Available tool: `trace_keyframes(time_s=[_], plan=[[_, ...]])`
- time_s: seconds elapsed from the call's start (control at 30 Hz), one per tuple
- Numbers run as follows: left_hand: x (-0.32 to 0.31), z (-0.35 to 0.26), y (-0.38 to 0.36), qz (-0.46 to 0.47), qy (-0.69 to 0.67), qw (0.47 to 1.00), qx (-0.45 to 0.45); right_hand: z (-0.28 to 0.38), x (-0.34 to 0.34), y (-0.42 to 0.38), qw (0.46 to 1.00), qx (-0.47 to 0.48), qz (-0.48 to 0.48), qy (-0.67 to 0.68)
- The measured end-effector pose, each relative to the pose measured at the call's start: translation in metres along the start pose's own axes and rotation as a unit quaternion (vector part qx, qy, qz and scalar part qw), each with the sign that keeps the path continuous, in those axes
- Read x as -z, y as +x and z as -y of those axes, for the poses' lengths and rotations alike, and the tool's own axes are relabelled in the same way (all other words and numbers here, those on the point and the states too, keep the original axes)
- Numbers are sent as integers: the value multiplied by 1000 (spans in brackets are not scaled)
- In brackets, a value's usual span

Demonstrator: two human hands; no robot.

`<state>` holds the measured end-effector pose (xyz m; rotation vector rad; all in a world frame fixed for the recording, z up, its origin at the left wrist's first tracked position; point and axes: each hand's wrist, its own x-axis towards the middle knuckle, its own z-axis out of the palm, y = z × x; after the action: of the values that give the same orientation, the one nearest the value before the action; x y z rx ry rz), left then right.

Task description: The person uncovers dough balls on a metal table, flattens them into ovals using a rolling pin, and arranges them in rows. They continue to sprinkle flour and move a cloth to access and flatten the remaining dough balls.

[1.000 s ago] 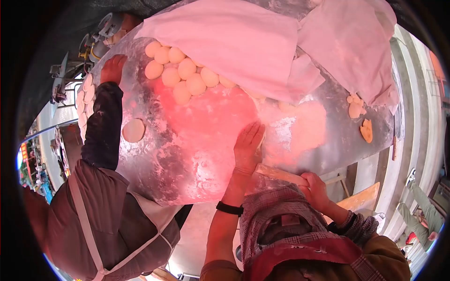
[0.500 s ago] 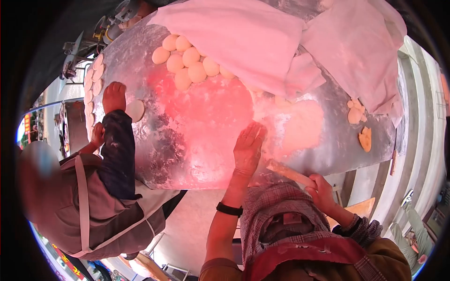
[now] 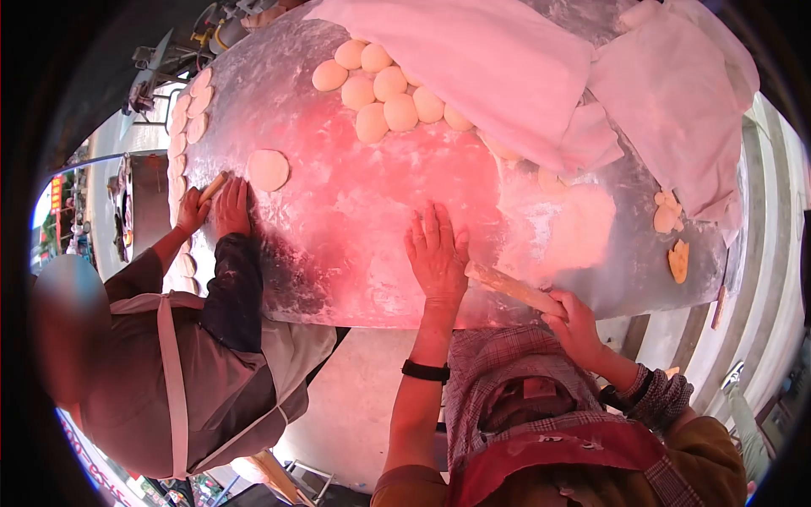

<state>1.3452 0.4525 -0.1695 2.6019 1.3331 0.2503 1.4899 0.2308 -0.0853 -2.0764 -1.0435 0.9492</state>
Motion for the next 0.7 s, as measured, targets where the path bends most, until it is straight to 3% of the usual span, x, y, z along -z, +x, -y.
trace_keyframes(time_s=[0.07,0.1,0.13,0.17,0.2,0.23,0.27,0.3,0.37,0.4,0.47,0.53,0.63,0.7], plan=[[10,1,3,28,-143,989,16,22,-19,28,1000,4,-13,4],[18,12,2,28,-144,989,15,35,-28,48,997,55,-30,-39],[30,30,-4,-54,-281,951,115,45,-36,63,990,102,-47,-80],[40,46,-7,-132,-408,879,210,50,-43,73,991,97,-50,-79],[48,60,-4,-129,-409,880,206,53,-51,83,982,140,-13,-128],[53,73,1,-101,-280,941,160,54,-60,98,966,184,25,-179],[55,83,3,-70,-143,981,115,50,-73,117,948,237,0,-213],[49,89,15,-66,-144,980,116,49,-84,139,926,286,-22,-245],[28,95,61,55,-31,994,84,72,-87,185,907,264,-81,-318],[24,97,75,56,-33,994,85,74,-88,207,907,263,-79,-320],[27,100,92,-32,-35,995,84,77,-89,228,911,201,-126,-336],[37,90,34,9,-48,998,37,67,-90,172,930,188,-44,-312],[52,76,-83,53,-91,994,-24,32,-99,50,925,235,-28,-296],[54,62,-77,36,-97,994,-17,30,-100,50,916,255,-17,-309]])
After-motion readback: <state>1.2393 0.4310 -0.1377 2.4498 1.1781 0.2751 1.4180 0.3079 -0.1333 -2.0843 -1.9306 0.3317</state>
